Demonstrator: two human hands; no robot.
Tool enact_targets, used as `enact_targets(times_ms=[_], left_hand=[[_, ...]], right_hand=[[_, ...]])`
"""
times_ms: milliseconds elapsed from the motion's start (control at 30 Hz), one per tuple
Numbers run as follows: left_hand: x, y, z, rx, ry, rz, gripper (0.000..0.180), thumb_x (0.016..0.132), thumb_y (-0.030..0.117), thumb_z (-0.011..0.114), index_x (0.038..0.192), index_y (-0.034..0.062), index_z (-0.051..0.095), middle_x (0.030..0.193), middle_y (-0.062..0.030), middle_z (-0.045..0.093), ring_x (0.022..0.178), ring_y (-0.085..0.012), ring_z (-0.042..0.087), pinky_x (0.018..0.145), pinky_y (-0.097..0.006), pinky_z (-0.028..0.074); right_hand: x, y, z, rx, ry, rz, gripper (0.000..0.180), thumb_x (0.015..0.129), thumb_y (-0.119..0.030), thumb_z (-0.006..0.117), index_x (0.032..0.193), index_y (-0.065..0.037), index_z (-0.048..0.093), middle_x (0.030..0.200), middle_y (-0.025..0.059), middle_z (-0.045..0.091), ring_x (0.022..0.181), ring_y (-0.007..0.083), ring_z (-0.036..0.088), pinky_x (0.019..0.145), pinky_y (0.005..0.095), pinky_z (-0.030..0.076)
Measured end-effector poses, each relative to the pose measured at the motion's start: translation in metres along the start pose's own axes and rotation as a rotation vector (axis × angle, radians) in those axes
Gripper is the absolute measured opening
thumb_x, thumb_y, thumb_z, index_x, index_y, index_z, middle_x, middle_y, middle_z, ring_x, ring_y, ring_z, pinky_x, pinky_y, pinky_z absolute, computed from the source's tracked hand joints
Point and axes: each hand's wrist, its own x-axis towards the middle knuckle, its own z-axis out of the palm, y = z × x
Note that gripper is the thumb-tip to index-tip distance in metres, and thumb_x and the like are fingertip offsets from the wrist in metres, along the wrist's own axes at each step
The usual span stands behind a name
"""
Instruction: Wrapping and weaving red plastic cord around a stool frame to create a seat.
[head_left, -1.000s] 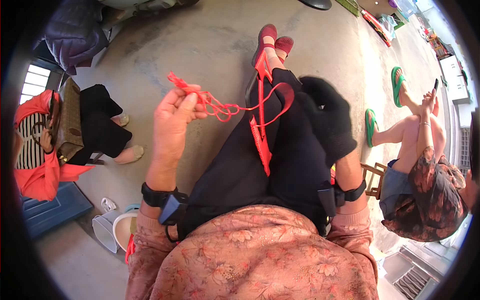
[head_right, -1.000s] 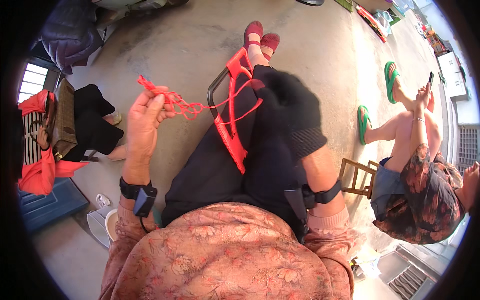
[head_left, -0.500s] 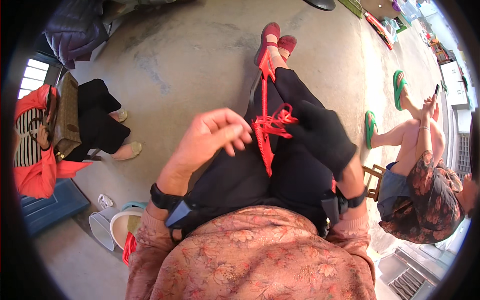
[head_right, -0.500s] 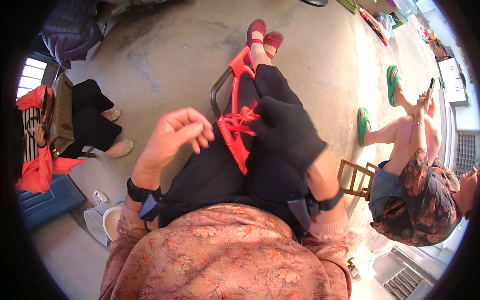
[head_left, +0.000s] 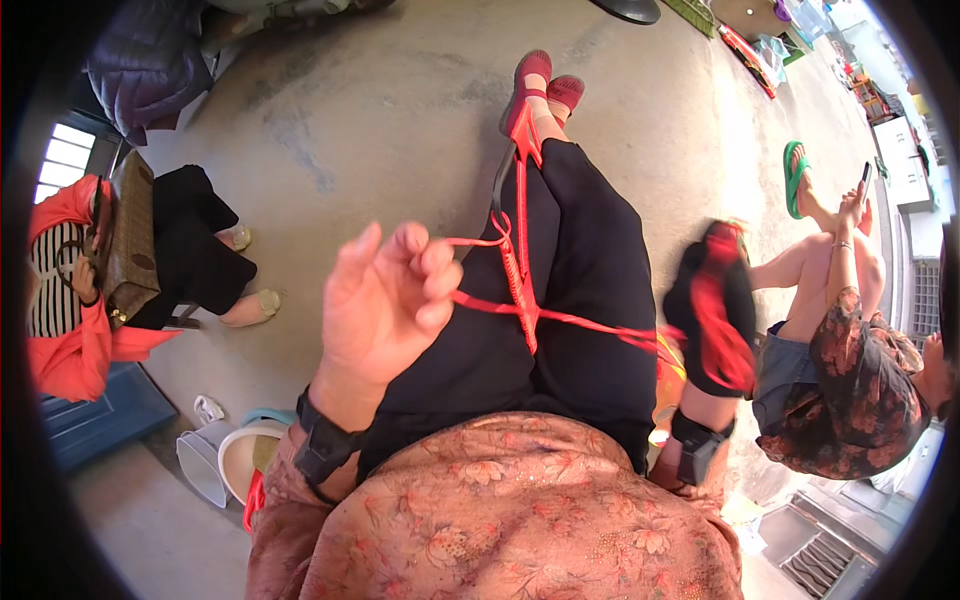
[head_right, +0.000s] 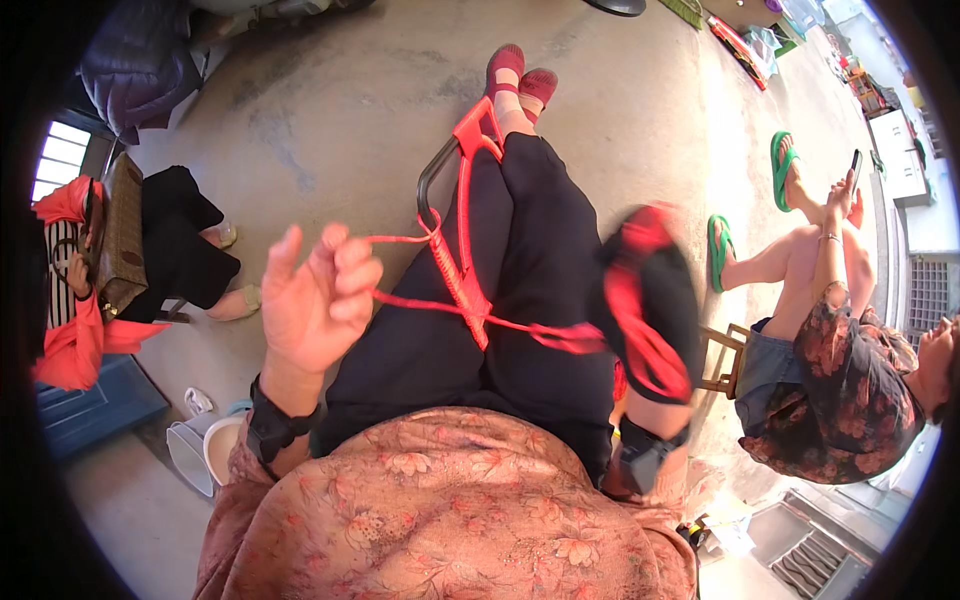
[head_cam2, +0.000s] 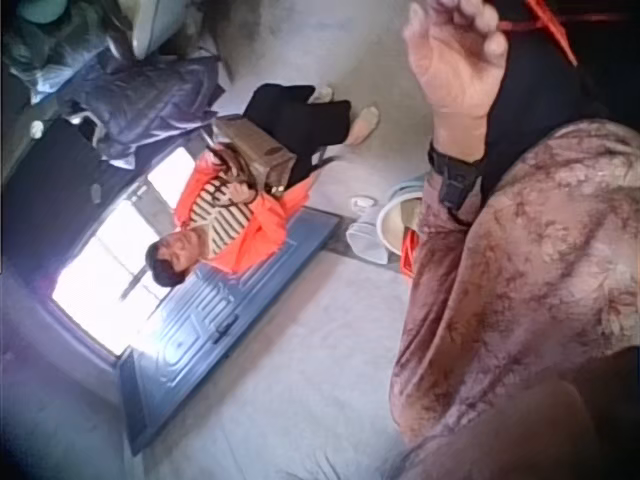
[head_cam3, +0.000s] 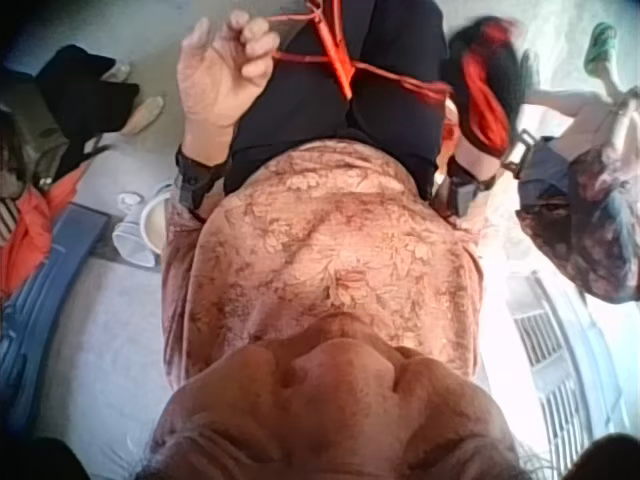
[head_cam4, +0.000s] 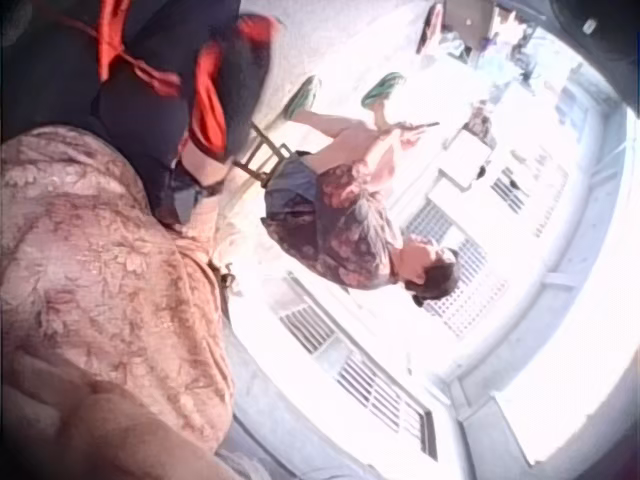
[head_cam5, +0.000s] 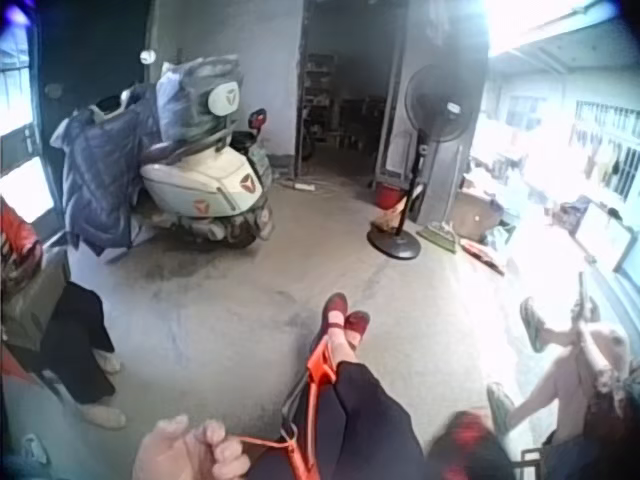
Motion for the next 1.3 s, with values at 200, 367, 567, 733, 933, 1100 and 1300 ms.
enact_targets(times_ms=[200,367,567,733,933,1100,1300], left_hand=[[-0.062,-0.007,-0.016,0.397,0.636,-0.036,0.036,0.093,0.032,0.053,0.116,0.0037,0.051,0.075,-0.0030,0.048,0.060,-0.0119,0.044,0.051,-0.024,0.041],[-0.096,-0.002,-0.015,0.683,0.623,-0.227,0.018,0.094,0.013,0.054,0.103,-0.0020,0.057,0.056,0.0043,0.039,0.045,-0.0024,0.031,0.039,-0.018,0.024],[-0.077,0.002,0.008,0.682,0.298,-0.292,0.023,0.092,0.020,0.058,0.094,-0.0022,0.058,0.064,-0.0064,0.052,0.047,-0.0125,0.044,0.039,-0.023,0.035],[-0.011,-0.003,0.022,0.650,0.171,0.275,0.034,0.092,0.022,0.057,0.118,0.0005,0.058,0.131,-0.0179,0.050,0.113,-0.0261,0.053,0.070,-0.029,0.054],[0.050,-0.022,-0.027,1.196,0.392,0.005,0.027,0.094,0.010,0.055,0.119,0.0021,0.057,0.109,-0.0084,0.062,0.091,-0.0125,0.061,0.071,-0.025,0.054],[0.046,-0.027,-0.054,1.032,0.468,0.046,0.020,0.093,0.010,0.056,0.112,0.0017,0.059,0.096,-0.0043,0.063,0.081,-0.0116,0.062,0.065,-0.026,0.055],[0.018,0.010,-0.002,0.597,0.599,0.158,0.018,0.095,0.020,0.053,0.103,0.0034,0.058,0.088,-0.0073,0.061,0.072,-0.0159,0.061,0.060,-0.028,0.054]], right_hand=[[0.026,0.056,0.039,-0.322,-0.238,0.063,0.019,0.092,-0.016,0.057,0.106,-0.003,0.061,0.080,-0.0011,0.056,0.073,0.0056,0.054,0.066,0.0221,0.044],[0.032,0.078,0.045,-0.398,-0.276,0.352,0.026,0.091,-0.023,0.060,0.107,-0.002,0.060,0.081,-0.0015,0.058,0.070,0.0044,0.053,0.057,0.0225,0.043],[0.034,0.068,0.029,-0.413,-0.120,0.220,0.023,0.089,-0.018,0.063,0.106,-0.002,0.061,0.083,-0.0017,0.059,0.072,0.0041,0.053,0.060,0.0232,0.044],[0.045,0.027,0.012,-0.390,0.212,-0.065,0.024,0.087,-0.008,0.063,0.111,-0.002,0.062,0.095,0.0018,0.064,0.084,0.0081,0.059,0.075,0.0216,0.047],[0.053,0.049,0.040,-0.753,0.028,-0.228,0.028,0.084,-0.010,0.065,0.110,0.001,0.061,0.089,0.0063,0.067,0.076,0.0109,0.062,0.070,0.0251,0.049],[0.044,0.065,0.053,-0.500,-0.133,-0.035,0.034,0.084,-0.013,0.067,0.114,-0.001,0.058,0.091,0.0090,0.068,0.080,0.0126,0.064,0.074,0.0256,0.050],[0.034,0.042,0.049,-0.752,0.043,-0.356,0.038,0.080,-0.014,0.069,0.115,-0.003,0.058,0.100,0.0131,0.064,0.091,0.0216,0.063,0.080,0.0319,0.050]])
